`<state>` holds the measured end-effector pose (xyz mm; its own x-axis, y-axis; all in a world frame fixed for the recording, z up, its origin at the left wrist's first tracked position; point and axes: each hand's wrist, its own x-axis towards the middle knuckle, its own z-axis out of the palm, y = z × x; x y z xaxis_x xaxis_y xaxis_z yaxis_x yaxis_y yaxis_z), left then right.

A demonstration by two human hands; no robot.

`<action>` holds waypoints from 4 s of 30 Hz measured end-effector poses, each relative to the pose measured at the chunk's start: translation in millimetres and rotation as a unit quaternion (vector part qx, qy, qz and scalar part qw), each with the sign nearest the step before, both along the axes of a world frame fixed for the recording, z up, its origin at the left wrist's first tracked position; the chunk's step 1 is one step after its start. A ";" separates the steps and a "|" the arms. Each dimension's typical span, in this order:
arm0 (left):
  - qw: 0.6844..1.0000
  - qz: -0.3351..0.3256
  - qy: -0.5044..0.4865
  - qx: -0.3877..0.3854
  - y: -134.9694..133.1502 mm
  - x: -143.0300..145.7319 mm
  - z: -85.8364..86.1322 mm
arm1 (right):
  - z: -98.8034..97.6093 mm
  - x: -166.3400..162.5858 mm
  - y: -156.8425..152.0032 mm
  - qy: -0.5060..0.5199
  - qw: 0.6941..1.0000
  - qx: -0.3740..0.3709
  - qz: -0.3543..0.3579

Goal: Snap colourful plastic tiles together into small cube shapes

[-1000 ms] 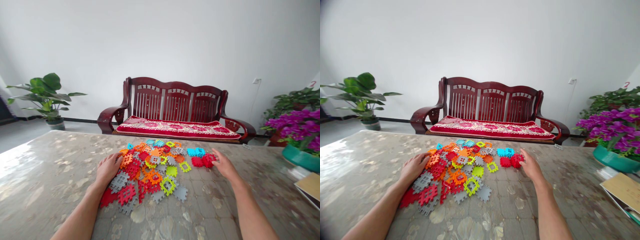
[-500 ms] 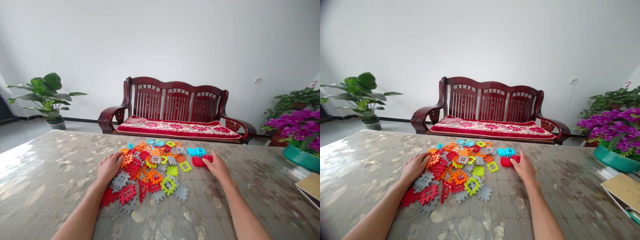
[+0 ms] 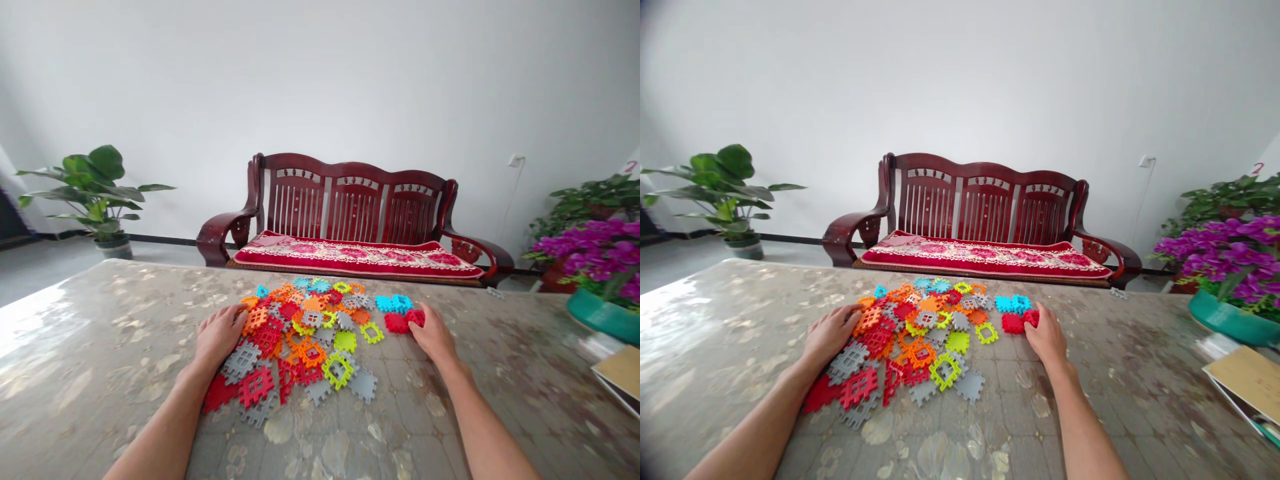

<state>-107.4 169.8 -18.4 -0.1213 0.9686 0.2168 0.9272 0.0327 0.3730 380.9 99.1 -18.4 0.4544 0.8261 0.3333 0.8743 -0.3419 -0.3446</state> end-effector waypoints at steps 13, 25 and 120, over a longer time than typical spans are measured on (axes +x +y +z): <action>1.000 0.000 -0.005 -0.009 -0.4 1.8 1.4 | 15.2 -28.2 -2.3 -0.031 0.988 0.118 0.096; 1.000 -0.001 -0.002 -0.020 -0.9 3.0 2.1 | 43.4 -183.2 -40.4 0.057 0.877 0.029 0.477; 1.000 0.000 0.000 -0.003 0.8 1.4 -0.4 | 6.1 -114.3 0.7 0.108 0.943 -0.025 0.313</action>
